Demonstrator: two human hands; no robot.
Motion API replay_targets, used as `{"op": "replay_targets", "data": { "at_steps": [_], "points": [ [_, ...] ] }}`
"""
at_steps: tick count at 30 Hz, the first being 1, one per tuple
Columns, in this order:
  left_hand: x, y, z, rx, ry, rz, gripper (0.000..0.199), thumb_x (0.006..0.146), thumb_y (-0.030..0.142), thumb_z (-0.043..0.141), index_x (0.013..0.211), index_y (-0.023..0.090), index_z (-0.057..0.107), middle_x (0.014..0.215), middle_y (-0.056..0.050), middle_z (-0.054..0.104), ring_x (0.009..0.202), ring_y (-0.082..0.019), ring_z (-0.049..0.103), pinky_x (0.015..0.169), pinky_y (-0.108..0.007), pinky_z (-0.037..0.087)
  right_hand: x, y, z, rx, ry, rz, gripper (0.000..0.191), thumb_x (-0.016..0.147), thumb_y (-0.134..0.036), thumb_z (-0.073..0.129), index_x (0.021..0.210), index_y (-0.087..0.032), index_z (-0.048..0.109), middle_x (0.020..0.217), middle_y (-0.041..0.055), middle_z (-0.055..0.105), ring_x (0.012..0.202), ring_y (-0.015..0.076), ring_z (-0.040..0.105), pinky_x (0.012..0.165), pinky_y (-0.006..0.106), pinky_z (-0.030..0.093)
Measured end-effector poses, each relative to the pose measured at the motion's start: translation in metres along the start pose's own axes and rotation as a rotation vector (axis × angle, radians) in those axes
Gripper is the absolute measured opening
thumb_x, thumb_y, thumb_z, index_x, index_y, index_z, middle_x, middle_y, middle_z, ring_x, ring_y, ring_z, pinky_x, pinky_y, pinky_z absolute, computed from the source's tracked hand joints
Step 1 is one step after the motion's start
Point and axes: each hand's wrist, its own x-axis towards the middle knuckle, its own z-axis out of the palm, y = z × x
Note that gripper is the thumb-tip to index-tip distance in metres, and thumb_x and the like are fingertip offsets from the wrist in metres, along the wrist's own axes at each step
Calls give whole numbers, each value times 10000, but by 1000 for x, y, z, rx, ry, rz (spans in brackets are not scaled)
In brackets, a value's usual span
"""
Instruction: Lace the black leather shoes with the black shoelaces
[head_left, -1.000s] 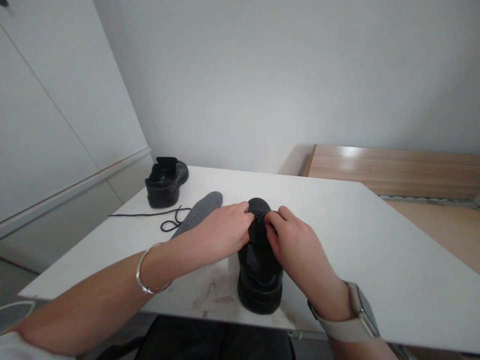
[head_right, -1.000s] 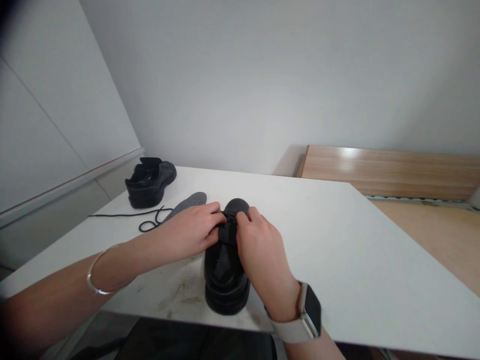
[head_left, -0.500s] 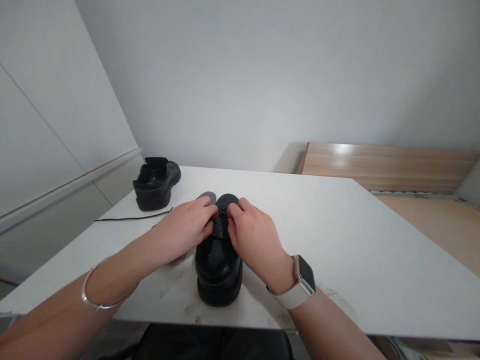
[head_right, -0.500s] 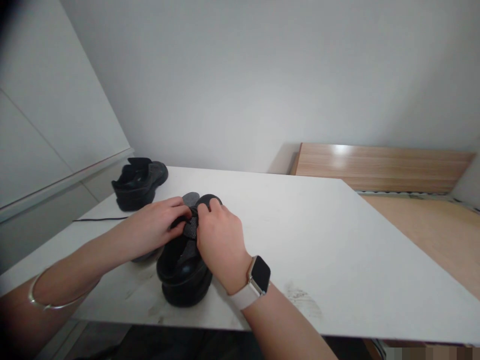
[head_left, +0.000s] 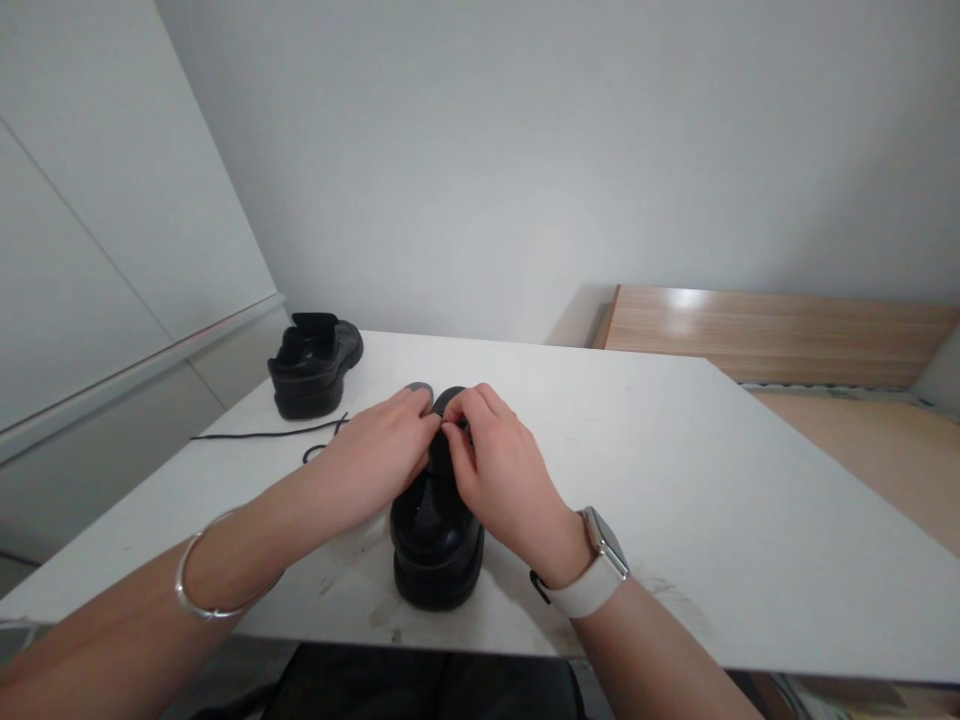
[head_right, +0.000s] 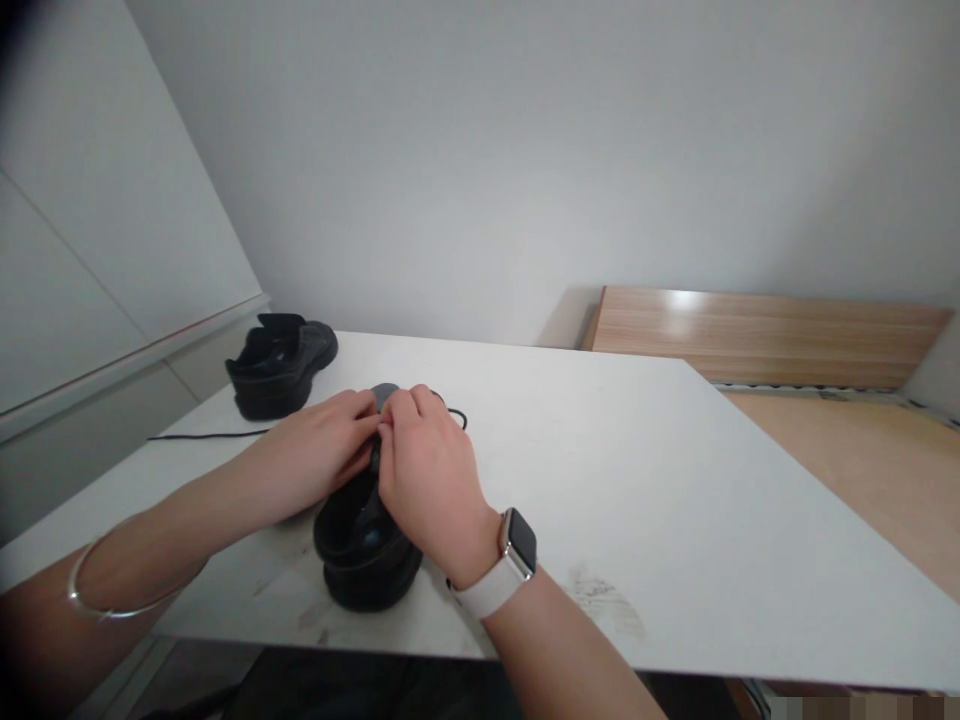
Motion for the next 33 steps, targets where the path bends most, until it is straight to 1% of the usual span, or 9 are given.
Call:
{"op": "replay_targets", "data": {
  "at_steps": [4, 8, 10, 14, 16, 18, 25, 30, 33],
  "points": [
    [2, 4, -4, 51, 24, 22, 187, 901, 96, 501, 850, 130, 677, 923, -121, 634, 834, -249, 598, 713, -365, 504, 0, 1, 2, 21, 15, 5, 119, 966, -125, 430, 917, -181, 523, 987, 67, 591, 885, 181, 542, 777, 311, 450],
    [-3, 3, -10, -154, 296, 68, 182, 934, 147, 522, 869, 142, 692, 953, -109, 665, 882, -257, 619, 773, -394, 520, 1, 4, 1, 141, 135, -8, 125, 977, -133, 406, 930, -188, 508, 944, 53, 603, 855, 163, 558, 775, 301, 456],
    [-7, 0, -15, -445, 541, 51, 130, 942, 172, 567, 904, 172, 692, 912, -59, 689, 835, -207, 645, 754, -341, 530, 3, 4, -2, 228, 249, -31, 99, 977, -149, 428, 936, -193, 507, 909, 36, 605, 814, 150, 560, 745, 293, 454],
    [-7, -8, -28, -907, 1270, 1, 57, 864, 134, 719, 895, 180, 730, 823, -14, 716, 735, -129, 660, 674, -247, 516, 10, 0, -10, 469, 535, -122, 59, 991, -178, 456, 973, -211, 501, 857, -1, 577, 743, 113, 579, 705, 280, 477],
    [-3, -11, -31, -1034, 1415, 38, 100, 820, 80, 755, 871, 165, 745, 803, -13, 724, 719, -113, 662, 628, -220, 502, 15, -4, -14, 575, 662, -182, 59, 998, -178, 457, 991, -222, 496, 894, -5, 572, 719, 92, 590, 691, 274, 493],
    [0, -11, -32, -1129, 1360, 71, 122, 812, 54, 754, 870, 161, 748, 783, -6, 725, 670, -97, 653, 590, -203, 500, 18, -9, -17, 633, 708, -230, 71, 999, -164, 462, 991, -223, 502, 938, -3, 574, 717, 80, 601, 692, 271, 506],
    [0, 8, -37, -1334, 1031, 149, 91, 845, 129, 754, 894, 206, 751, 853, 11, 732, 769, -96, 694, 721, -186, 572, 20, -26, -25, 529, 524, -364, 72, 964, -155, 559, 929, -209, 590, 949, 22, 605, 939, 136, 607, 827, 314, 533],
    [-2, 7, -34, -1544, 771, 159, 83, 891, 270, 729, 966, 241, 747, 887, 12, 725, 770, -94, 684, 715, -178, 571, 21, -31, -29, 476, 572, -321, 101, 924, -121, 610, 890, -213, 632, 968, 29, 601, 1011, 158, 568, 893, 350, 513],
    [-5, 6, -34, -1538, 733, 129, 149, 861, 255, 760, 1007, 228, 752, 917, -15, 740, 846, -139, 709, 781, -229, 591, 23, -30, -25, 616, 561, -281, 98, 924, -129, 613, 874, -213, 612, 932, 13, 601, 947, 141, 589, 840, 320, 529]
  ]
}}
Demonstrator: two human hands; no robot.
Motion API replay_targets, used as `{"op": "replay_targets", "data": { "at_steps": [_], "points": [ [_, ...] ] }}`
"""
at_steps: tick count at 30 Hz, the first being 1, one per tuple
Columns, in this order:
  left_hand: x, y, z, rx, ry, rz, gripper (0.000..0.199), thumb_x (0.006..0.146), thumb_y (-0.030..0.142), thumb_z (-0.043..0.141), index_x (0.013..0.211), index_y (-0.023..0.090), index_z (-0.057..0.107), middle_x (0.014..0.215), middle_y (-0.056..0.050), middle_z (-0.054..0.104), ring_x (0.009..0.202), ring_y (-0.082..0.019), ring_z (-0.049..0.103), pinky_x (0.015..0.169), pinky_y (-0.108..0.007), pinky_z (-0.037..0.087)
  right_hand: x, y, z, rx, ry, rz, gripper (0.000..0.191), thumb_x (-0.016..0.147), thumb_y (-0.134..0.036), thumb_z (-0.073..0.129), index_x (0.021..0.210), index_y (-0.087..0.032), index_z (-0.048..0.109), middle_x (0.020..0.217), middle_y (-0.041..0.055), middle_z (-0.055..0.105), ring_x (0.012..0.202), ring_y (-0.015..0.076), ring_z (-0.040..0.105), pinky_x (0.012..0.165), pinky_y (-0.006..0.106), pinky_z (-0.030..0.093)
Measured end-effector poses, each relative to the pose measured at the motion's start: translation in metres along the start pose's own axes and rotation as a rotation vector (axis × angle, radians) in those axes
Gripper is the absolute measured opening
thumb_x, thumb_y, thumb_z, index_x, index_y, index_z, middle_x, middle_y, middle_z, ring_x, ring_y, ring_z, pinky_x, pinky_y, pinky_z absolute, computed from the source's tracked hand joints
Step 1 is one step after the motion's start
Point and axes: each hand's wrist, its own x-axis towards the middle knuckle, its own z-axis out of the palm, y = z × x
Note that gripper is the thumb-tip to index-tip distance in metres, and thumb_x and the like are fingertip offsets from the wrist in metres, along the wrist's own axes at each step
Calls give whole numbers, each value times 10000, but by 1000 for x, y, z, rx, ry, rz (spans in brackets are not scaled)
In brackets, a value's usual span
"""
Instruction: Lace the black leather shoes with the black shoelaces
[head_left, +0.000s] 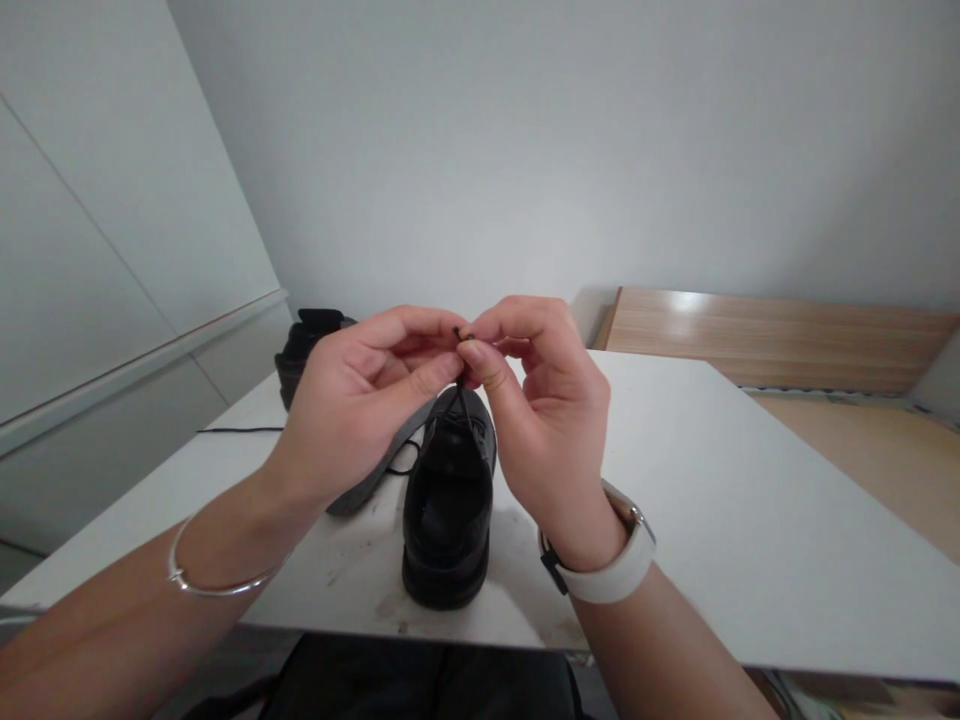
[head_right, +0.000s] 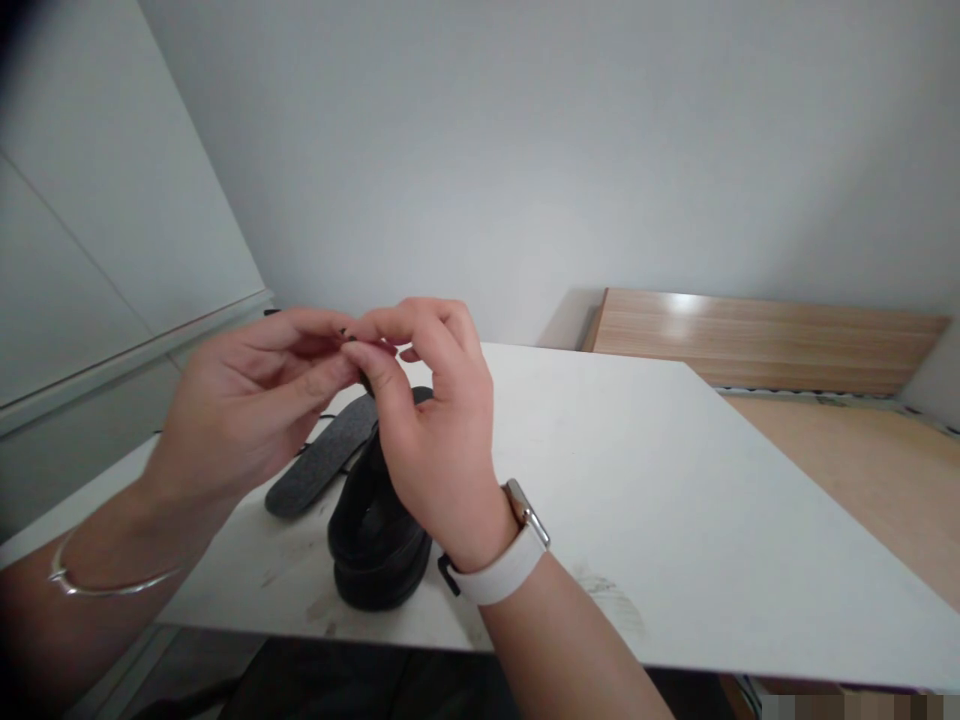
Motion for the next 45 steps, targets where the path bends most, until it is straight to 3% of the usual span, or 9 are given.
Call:
{"op": "replay_targets", "data": {
  "at_steps": [8, 13, 21, 30, 33, 36, 41, 45],
  "points": [
    [-2, 4, 0, 235, 104, 78, 88, 861, 167, 734, 923, 215, 773, 876, -12, 728, 783, -132, 689, 807, -262, 598, -3, 6, 1, 178, -29, 220, 158, 890, -149, 653, 1002, -231, 579, 956, 2, 656, 877, 116, 652, 783, 261, 570],
    [-1, 1, -5, 350, 102, 174, 127, 836, 130, 740, 886, 236, 790, 1021, -36, 649, 979, -157, 642, 869, -268, 563, 0, 7, -1, 198, -102, 312, 59, 885, -156, 664, 932, -192, 661, 862, -7, 696, 772, 97, 652, 725, 245, 545],
    [1, -8, -13, 182, 40, 117, 165, 829, 135, 756, 916, 267, 802, 982, -18, 624, 916, -120, 627, 800, -210, 534, 1, 9, -2, 236, -161, 384, 29, 881, -184, 669, 907, -172, 663, 865, -5, 700, 765, 90, 647, 700, 231, 519],
    [3, -9, -11, 38, 60, 18, 71, 840, 232, 766, 910, 221, 773, 869, -22, 715, 723, -110, 635, 693, -226, 550, -8, 12, -3, 192, -87, 266, 33, 974, -217, 531, 954, -193, 541, 929, 14, 636, 912, 114, 641, 864, 287, 512],
    [2, -12, -20, -115, 88, -92, 94, 813, 259, 793, 868, 204, 739, 794, -16, 700, 680, -109, 623, 646, -221, 534, -11, 18, -9, 311, -41, 364, 87, 994, -280, 509, 953, -205, 493, 836, -24, 585, 716, 89, 629, 711, 263, 511],
    [0, -20, -37, -220, 74, -166, 144, 774, 282, 828, 859, 217, 732, 739, -6, 674, 629, -107, 611, 572, -214, 502, -17, 28, -21, 388, 18, 450, 148, 962, -321, 578, 916, -203, 501, 759, -54, 518, 547, 51, 504, 543, 220, 408],
    [-6, -44, -76, -245, 208, -202, 210, 685, 329, 889, 791, 211, 752, 636, 10, 616, 528, -65, 495, 492, -187, 397, -34, 45, -52, 378, 138, 580, 218, 884, -344, 683, 854, -188, 533, 722, -49, 484, 521, 39, 387, 494, 210, 319],
    [-12, -58, -97, -241, 327, -231, 246, 626, 288, 908, 771, 167, 750, 600, 15, 590, 525, -54, 477, 501, -176, 393, -48, 55, -72, 284, 233, 620, 236, 863, -364, 699, 841, -195, 535, 714, -47, 474, 521, 49, 376, 504, 225, 324]
  ]
}}
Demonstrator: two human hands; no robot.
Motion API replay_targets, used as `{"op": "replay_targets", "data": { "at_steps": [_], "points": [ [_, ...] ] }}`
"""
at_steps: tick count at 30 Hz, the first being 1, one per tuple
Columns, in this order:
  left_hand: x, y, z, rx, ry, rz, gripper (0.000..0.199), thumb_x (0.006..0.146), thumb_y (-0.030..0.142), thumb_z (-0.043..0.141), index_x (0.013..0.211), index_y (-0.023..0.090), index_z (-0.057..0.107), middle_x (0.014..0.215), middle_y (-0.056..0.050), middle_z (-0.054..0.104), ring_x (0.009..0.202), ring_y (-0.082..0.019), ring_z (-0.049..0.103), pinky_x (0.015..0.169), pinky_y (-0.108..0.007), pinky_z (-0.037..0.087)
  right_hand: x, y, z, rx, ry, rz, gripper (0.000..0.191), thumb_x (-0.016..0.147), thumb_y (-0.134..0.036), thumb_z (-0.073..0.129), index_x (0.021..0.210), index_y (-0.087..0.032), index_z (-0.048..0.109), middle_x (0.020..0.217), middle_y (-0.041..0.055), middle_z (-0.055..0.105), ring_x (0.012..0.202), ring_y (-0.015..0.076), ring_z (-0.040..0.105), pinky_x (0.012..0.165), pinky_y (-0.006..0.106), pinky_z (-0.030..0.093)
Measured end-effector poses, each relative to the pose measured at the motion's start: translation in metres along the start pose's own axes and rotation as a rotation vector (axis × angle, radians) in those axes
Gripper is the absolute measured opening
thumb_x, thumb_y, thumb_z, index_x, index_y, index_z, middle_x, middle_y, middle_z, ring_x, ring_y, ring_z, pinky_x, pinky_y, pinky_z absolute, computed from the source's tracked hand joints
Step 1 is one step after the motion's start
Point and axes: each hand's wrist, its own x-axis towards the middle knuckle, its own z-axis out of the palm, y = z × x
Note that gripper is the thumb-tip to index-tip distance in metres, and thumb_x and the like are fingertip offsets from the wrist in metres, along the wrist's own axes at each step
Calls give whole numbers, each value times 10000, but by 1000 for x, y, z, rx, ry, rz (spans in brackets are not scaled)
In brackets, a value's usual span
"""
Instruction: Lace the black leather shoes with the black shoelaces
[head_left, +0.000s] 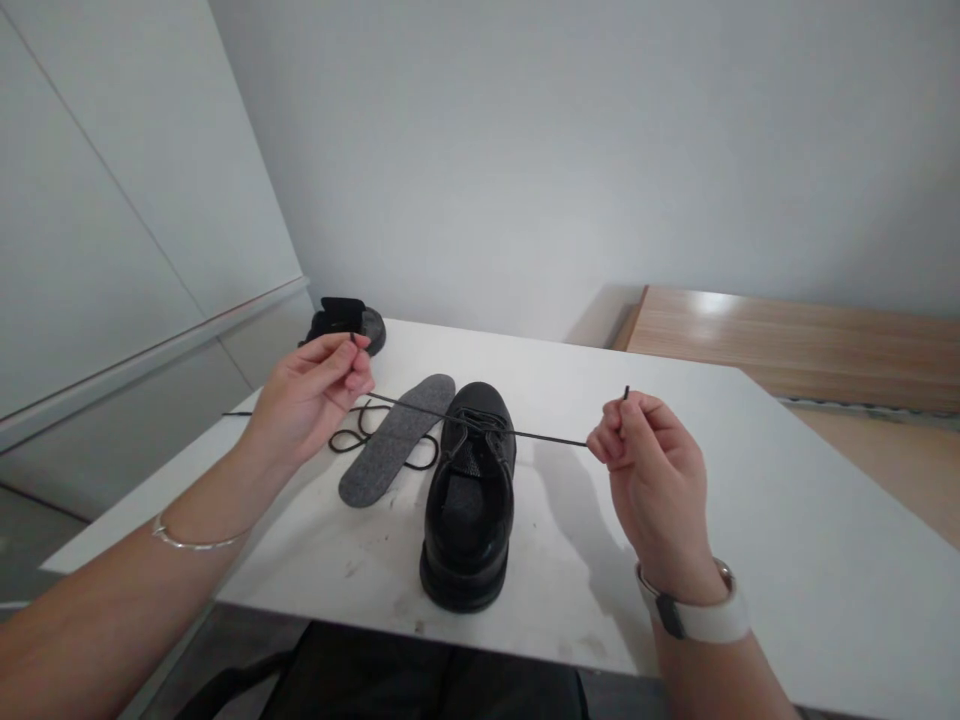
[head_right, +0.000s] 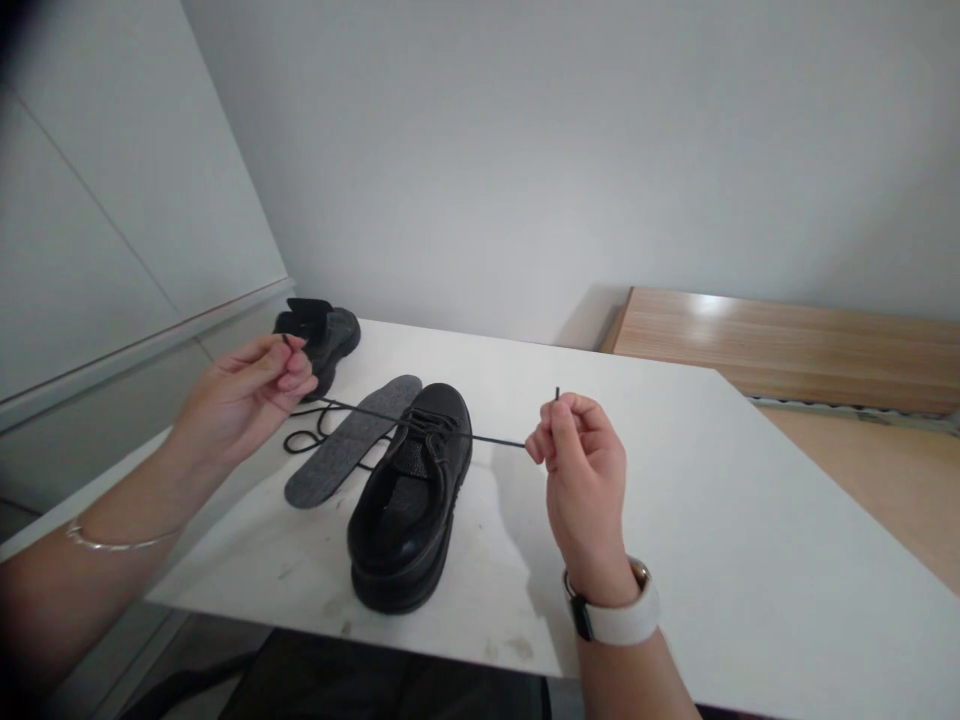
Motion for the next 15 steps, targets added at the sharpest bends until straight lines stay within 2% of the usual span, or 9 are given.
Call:
{"op": "replay_targets", "data": {
  "at_steps": [2, 4, 7, 9, 12, 15],
  "points": [
    [-3, 0, -3, 86, 3, 7, 244, 651, 283, 892, 817, 164, 758, 627, -2, 624, 533, -64, 497, 508, -182, 405, -2, 2, -4, -108, -2, -35, 202, 885, -365, 674, 873, -201, 558, 717, -42, 489, 534, 61, 396, 517, 233, 335],
    [-9, 3, -1, 307, -60, 50, 232, 720, 290, 851, 900, 174, 763, 690, -30, 683, 575, -95, 560, 535, -198, 435, -4, 2, -3, -292, -58, -109, 147, 900, -334, 656, 909, -202, 591, 743, -22, 539, 592, 83, 465, 548, 242, 364],
    [-19, 10, 10, 739, -254, 183, 158, 809, 308, 773, 903, 182, 766, 789, -60, 742, 694, -151, 652, 595, -217, 469, -6, -1, 8, -604, -263, -230, 54, 909, -250, 621, 907, -197, 621, 786, 6, 594, 693, 115, 530, 622, 258, 412],
    [-23, 12, 17, 941, -407, 288, 133, 864, 305, 703, 876, 187, 763, 817, -57, 750, 713, -159, 662, 599, -219, 464, -6, -4, 15, -755, -406, -282, 40, 913, -200, 586, 895, -193, 622, 785, 6, 591, 698, 118, 526, 649, 264, 422],
    [-26, 10, 24, 1095, -586, 396, 159, 923, 246, 599, 925, 190, 748, 838, -47, 747, 702, -146, 657, 604, -220, 462, -7, -5, 22, -860, -531, -300, 72, 915, -156, 553, 887, -186, 613, 787, 8, 582, 693, 118, 523, 650, 262, 426],
    [-27, 3, 24, 1156, -683, 446, 173, 940, 200, 560, 945, 185, 733, 870, -48, 744, 769, -148, 671, 680, -232, 490, -8, -2, 25, -881, -593, -287, 87, 923, -143, 537, 890, -181, 608, 803, 11, 581, 707, 121, 530, 651, 259, 429]
  ]
}}
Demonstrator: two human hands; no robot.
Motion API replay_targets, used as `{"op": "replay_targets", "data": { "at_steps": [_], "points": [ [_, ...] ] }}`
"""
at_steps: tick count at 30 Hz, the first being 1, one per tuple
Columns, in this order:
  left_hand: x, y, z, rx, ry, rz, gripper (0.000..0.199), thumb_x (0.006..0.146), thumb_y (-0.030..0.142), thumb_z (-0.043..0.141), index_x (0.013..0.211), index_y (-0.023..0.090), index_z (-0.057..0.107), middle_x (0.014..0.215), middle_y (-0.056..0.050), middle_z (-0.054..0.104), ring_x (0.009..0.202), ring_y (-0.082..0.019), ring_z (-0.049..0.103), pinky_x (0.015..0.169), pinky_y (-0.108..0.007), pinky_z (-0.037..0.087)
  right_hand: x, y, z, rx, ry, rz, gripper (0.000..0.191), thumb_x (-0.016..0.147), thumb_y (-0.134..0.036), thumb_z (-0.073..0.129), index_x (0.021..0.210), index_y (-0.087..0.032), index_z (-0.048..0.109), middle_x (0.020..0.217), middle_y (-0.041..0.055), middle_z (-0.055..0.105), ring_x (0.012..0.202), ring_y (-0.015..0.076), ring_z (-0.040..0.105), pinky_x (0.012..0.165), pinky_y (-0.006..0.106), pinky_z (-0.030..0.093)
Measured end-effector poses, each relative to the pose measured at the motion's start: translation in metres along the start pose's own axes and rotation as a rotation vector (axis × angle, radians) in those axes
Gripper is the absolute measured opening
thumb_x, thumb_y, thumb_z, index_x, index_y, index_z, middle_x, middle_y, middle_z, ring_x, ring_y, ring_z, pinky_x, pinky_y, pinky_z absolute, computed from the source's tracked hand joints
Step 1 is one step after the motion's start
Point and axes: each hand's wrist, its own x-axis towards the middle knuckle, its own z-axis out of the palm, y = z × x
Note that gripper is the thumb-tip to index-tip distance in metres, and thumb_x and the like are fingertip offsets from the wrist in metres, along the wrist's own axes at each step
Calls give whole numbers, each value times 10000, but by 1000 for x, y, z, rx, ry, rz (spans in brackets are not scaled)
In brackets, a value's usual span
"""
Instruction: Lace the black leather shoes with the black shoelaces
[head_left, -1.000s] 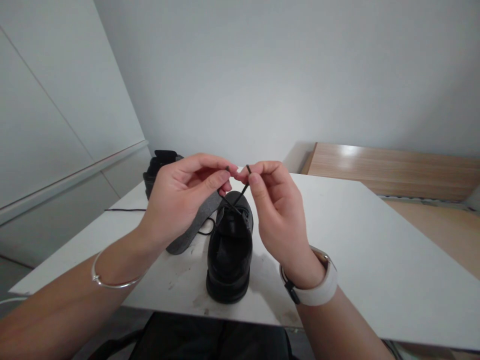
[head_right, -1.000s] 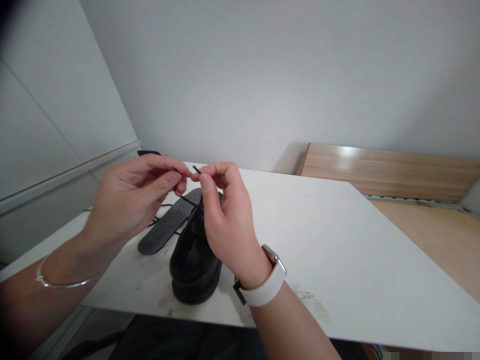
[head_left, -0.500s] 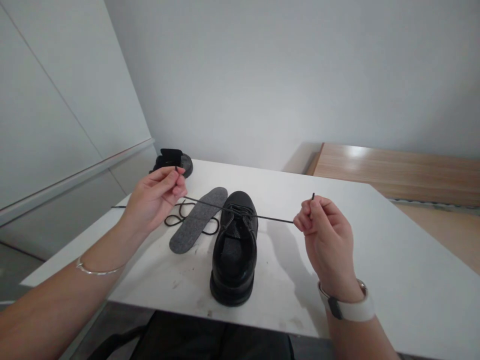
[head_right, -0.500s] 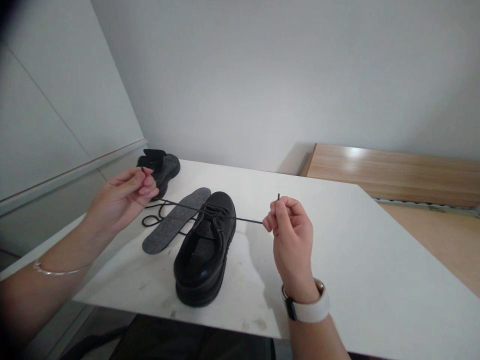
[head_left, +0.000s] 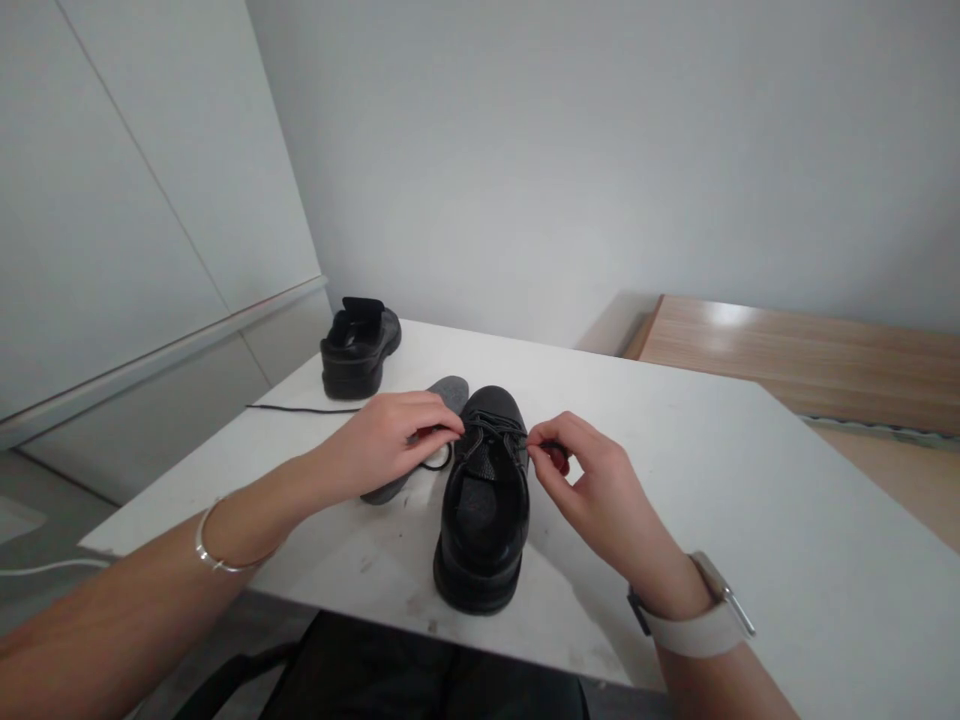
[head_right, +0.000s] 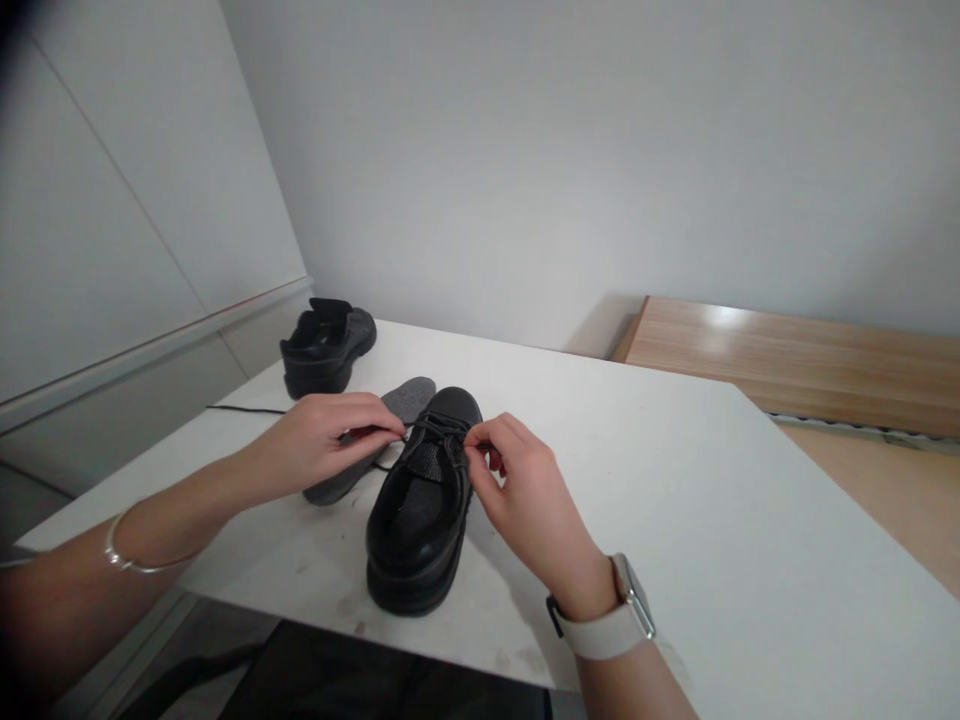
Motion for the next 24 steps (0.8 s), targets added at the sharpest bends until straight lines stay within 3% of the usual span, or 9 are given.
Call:
{"op": "replay_targets", "data": {
  "at_steps": [5, 8, 11, 14, 17, 20, 24],
  "points": [
    [1, 2, 8, 36, -29, 60, 186, 961, 174, 544, 962, 168, 729, 896, -59, 720, 828, -165, 662, 747, -266, 513, 1, 0, 10, 5, -35, 11, 110, 930, -119, 524, 894, -182, 606, 836, 19, 588, 730, 130, 541, 675, 272, 445],
    [2, 5, 10, 91, 46, 72, 179, 946, 164, 579, 905, 190, 752, 973, -78, 691, 934, -196, 625, 825, -313, 514, 1, 0, 14, -61, 22, -37, 127, 926, -105, 533, 906, -185, 629, 934, 56, 613, 868, 176, 571, 792, 334, 478],
    [2, 6, 12, 160, 112, 74, 175, 936, 179, 605, 876, 206, 768, 935, -78, 662, 921, -208, 587, 791, -326, 506, 1, 0, 15, -157, 92, -70, 133, 915, -116, 571, 885, -193, 675, 970, 70, 618, 930, 209, 576, 833, 383, 482],
    [1, 6, 14, 122, 67, 77, 214, 960, 163, 550, 944, 200, 760, 866, -57, 685, 845, -182, 611, 734, -295, 504, 1, -2, 15, -87, 83, -40, 165, 935, -121, 558, 873, -192, 693, 913, 54, 635, 832, 173, 611, 747, 329, 505],
    [-1, 10, 16, 78, 43, 43, 223, 977, 184, 520, 967, 188, 742, 900, -58, 726, 858, -182, 646, 769, -301, 515, 0, -7, 15, -67, 69, -24, 172, 957, -135, 542, 897, -188, 694, 916, 51, 664, 822, 162, 639, 759, 316, 520],
    [-2, 18, 17, 108, 12, -23, 179, 971, 264, 566, 1013, 165, 709, 939, -72, 722, 875, -200, 652, 780, -317, 516, -1, -16, 13, -135, 12, -3, 96, 934, -188, 614, 1002, -178, 681, 967, 64, 663, 856, 185, 642, 774, 336, 526],
    [0, 28, 15, 192, -86, -69, 246, 952, 282, 588, 1156, 165, 658, 974, -81, 679, 882, -217, 633, 744, -317, 511, 2, -29, 12, -335, -134, 20, 287, 897, -114, 612, 1178, -172, 617, 1036, 81, 620, 895, 221, 616, 758, 365, 526]
  ]
}}
